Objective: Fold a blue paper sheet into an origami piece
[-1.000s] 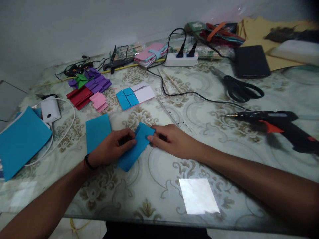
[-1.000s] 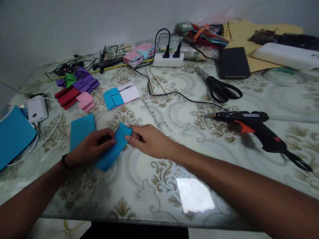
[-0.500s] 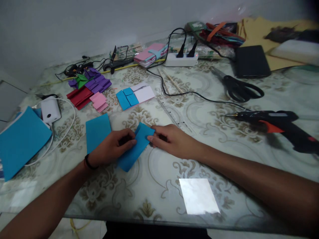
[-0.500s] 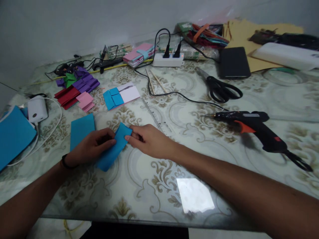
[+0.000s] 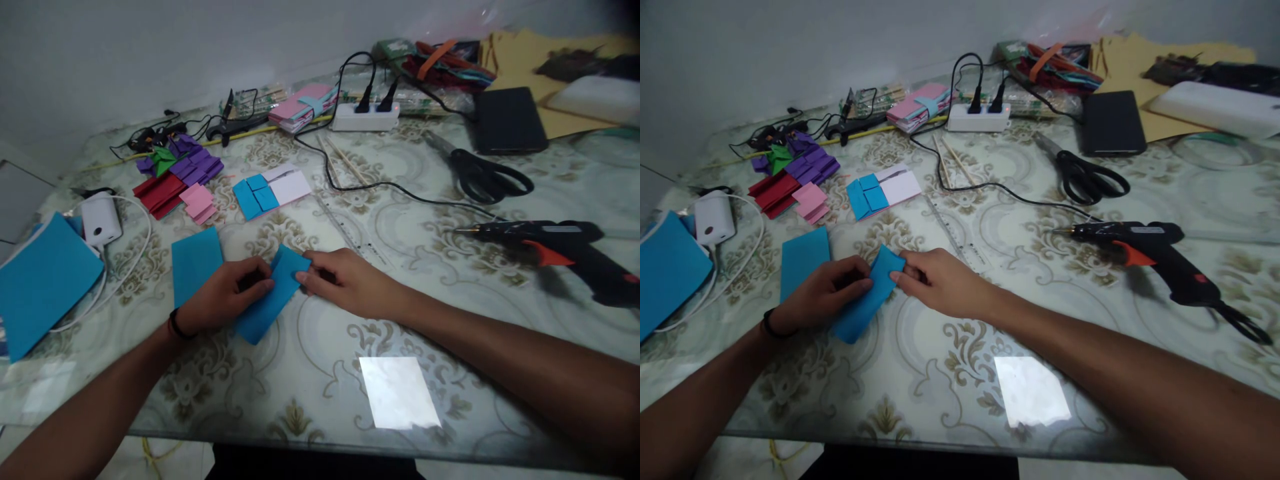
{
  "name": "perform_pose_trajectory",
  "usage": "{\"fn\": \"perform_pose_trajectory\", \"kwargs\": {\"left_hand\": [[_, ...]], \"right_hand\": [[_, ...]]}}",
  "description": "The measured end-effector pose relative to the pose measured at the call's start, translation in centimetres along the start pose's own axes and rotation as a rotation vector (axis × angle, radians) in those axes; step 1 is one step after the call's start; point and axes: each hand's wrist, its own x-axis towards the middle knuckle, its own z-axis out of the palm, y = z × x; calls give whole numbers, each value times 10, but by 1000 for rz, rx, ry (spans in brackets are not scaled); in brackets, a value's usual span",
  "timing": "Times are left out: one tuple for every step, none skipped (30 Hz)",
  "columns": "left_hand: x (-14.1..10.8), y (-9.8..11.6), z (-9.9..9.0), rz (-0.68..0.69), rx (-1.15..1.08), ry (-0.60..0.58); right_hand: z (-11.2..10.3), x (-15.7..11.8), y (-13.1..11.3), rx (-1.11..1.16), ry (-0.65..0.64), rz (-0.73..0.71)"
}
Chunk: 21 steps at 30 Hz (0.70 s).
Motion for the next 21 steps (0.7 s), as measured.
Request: {"fn": "perform_pose_trajectory", "kwargs": {"left_hand": [[0, 0, 0, 1, -2, -1], [0, 0, 0, 1, -4, -1], [0, 0, 0, 1, -6, 1], [0, 0, 0, 0, -8, 3], [0, 0, 0, -2, -9, 3], [0, 0, 0, -5, -9, 3], [-1, 0, 0, -8, -8, 3], [-1, 0, 0, -11, -7, 3], [-1, 0, 0, -12, -6, 1], [-1, 0, 0, -12, -6, -1], [-1, 0, 0, -10, -6, -1], [-1, 0, 0, -7, -7, -3], [-1, 0, 0, -2, -7, -5], [-1, 0, 0, 1, -8, -7], [0, 1, 0, 2, -7, -6], [0, 1, 0, 3, -6, -4], [0, 1, 0, 2, -5, -3], [0, 1, 0, 2, -5, -1], [0, 1, 0, 1, -4, 1], [1, 1, 0, 0, -2, 2], [1, 1, 0, 1, 0, 3]], "right_hand": [[0, 0, 0, -2, 1, 1], [0, 0, 0, -5, 2, 3], [0, 0, 0, -6, 2, 5], [0, -1, 0, -7, 3, 7], [0, -1, 0, -7, 4, 10], [0, -1, 0, -8, 4, 12], [0, -1, 1, -7, 4, 14], [0, -1, 1, -8, 4, 14], [0, -1, 1, -9, 5, 13], [0, -1, 1, -10, 3, 10], [0, -1, 1, -9, 2, 8], [0, -1, 1, -7, 1, 8], [0, -1, 0, -5, 0, 7], [-1, -1, 0, -4, 1, 8], [-1, -1, 0, -4, 1, 10], [-1, -1, 0, -5, 1, 12], [-1, -1, 0, -6, 0, 13], [-1, -1, 0, -8, -1, 13], [-1, -1, 0, -9, -2, 13], [-1, -1, 0, -9, -4, 13], [-1, -1, 0, -9, -4, 14]]}}
